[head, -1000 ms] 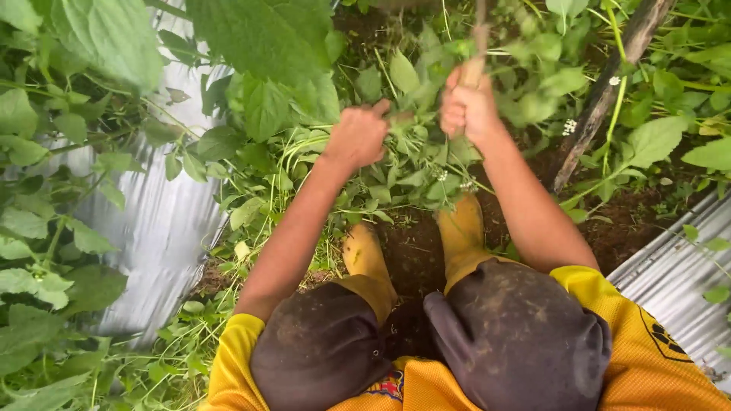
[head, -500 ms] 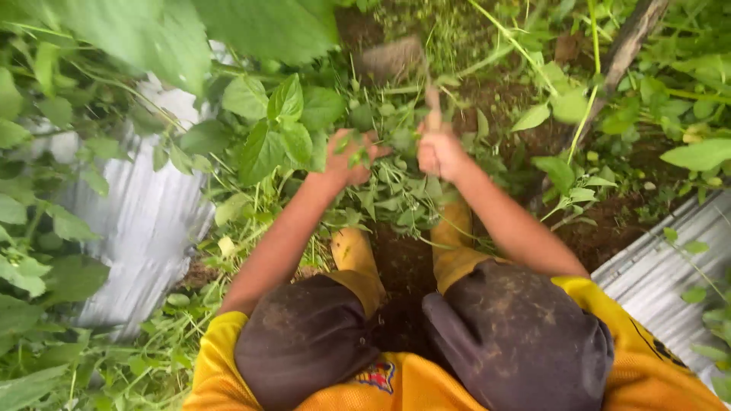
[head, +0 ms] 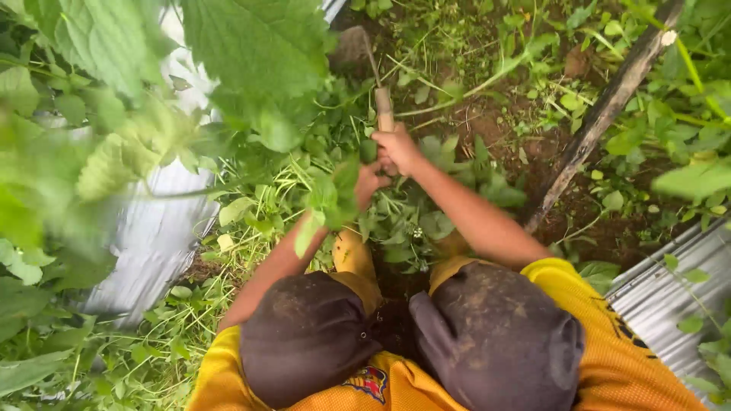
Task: Using a hand hoe and hands to clear weeds from a garden bed
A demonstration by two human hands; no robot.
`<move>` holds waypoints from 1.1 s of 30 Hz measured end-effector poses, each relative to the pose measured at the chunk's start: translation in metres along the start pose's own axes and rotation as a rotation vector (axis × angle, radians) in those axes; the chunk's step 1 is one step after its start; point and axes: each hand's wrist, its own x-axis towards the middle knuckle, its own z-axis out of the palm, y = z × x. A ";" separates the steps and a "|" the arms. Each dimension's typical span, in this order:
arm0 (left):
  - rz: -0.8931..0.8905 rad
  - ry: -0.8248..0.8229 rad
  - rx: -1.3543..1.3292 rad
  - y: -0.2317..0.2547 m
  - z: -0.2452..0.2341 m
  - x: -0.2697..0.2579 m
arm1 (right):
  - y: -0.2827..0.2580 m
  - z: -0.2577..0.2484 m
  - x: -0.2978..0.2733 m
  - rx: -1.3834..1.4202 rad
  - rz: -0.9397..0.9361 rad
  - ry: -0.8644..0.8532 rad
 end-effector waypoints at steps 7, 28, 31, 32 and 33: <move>0.267 0.265 0.637 0.020 -0.094 0.040 | -0.087 0.023 -0.067 -0.004 -0.022 0.006; -0.656 0.754 0.683 -0.021 -0.036 -0.003 | -0.150 -0.004 -0.059 -0.062 -0.370 -0.082; -0.737 0.588 0.601 -0.006 -0.046 -0.008 | -0.189 -0.002 -0.066 0.112 -0.646 -0.199; -0.750 0.578 0.574 -0.006 -0.049 -0.009 | -0.196 -0.003 -0.059 0.177 -0.831 -0.322; -0.752 0.581 0.572 -0.008 -0.051 -0.008 | -0.183 0.005 -0.059 0.174 -0.831 -0.326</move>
